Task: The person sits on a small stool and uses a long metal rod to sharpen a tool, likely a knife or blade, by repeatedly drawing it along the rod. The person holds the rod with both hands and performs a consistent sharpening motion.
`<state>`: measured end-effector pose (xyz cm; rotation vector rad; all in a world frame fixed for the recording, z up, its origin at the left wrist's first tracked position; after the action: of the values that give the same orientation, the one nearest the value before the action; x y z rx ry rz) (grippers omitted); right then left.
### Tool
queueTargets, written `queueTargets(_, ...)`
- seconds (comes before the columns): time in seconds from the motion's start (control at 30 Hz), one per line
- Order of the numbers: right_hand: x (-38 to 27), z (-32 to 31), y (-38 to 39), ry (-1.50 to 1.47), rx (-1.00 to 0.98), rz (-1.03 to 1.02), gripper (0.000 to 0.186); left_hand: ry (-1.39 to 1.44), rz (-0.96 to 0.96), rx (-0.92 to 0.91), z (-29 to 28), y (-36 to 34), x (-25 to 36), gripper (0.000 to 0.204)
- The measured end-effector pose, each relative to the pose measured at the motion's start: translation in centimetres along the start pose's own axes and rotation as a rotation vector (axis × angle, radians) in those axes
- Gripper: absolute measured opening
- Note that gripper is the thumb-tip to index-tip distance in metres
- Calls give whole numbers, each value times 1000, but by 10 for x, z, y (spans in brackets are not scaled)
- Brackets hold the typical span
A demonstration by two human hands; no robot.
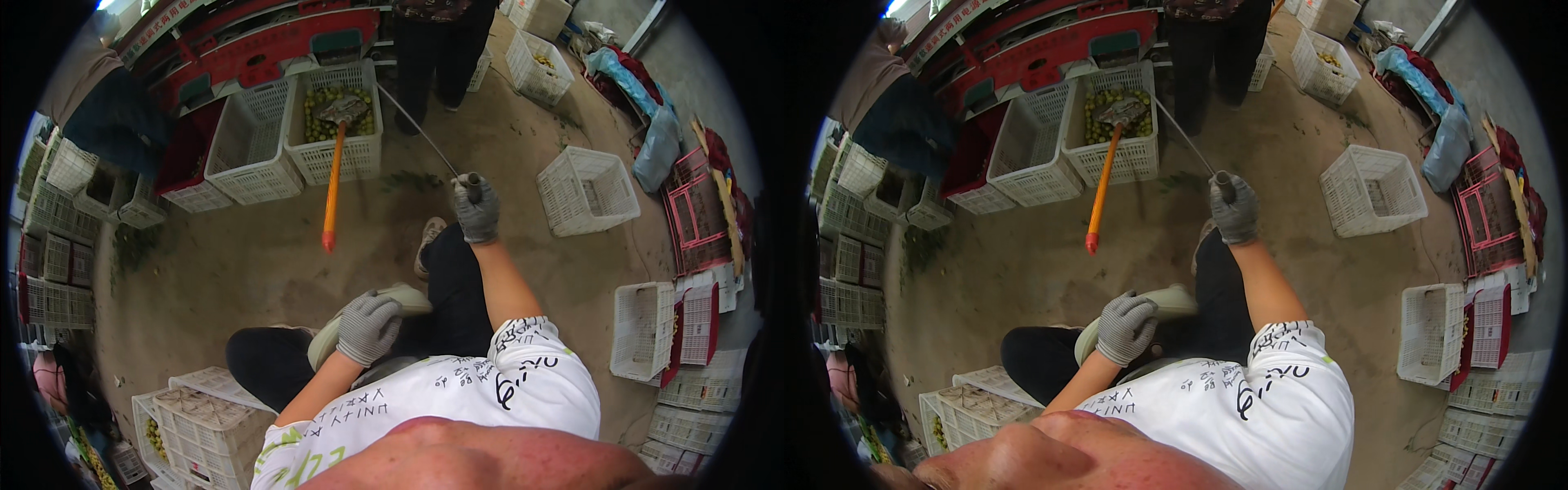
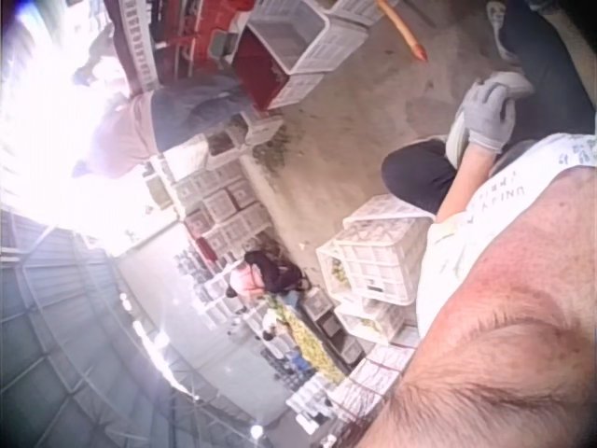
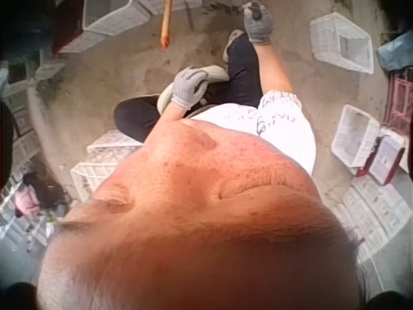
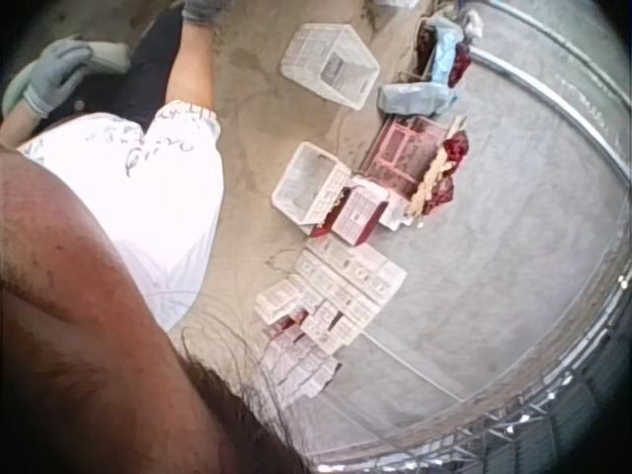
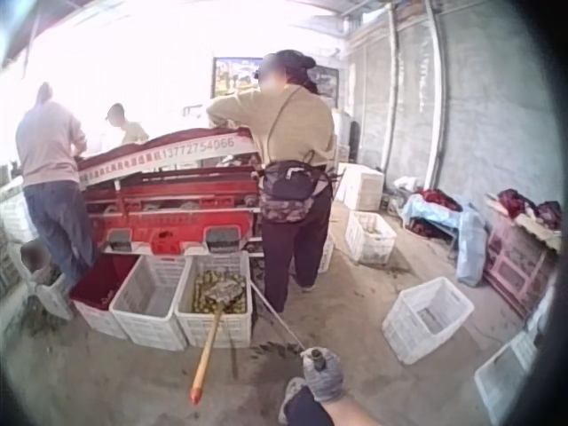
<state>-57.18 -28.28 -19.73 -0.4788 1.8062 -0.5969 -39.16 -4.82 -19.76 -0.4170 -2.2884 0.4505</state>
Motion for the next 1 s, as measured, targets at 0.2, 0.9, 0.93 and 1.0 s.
queueTargets(0.2,-2,-3,11,-316,40,216,4,23,-33,-16,0,-6,-4,18)
queueTargets(0.9,26,85,-38,484,121,92,12,-24,21,-48,4,-1,-3,22)
queueTargets(0.93,25,88,-36,545,107,91,12,-24,23,-62,4,-1,-4,23)
queueTargets(1.0,19,91,-31,464,74,1,11,-20,18,-64,4,0,-6,23)
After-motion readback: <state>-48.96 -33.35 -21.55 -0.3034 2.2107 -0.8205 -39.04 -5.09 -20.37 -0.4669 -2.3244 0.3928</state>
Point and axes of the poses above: each hand's wrist, its own y-axis away from the middle knuckle, its own z-axis out of the palm, x = y × z, the point moved 3 cm from there along -y, towards the middle knuckle, and after that the axes turned 4 degrees about -x, right-handed, at the moved point
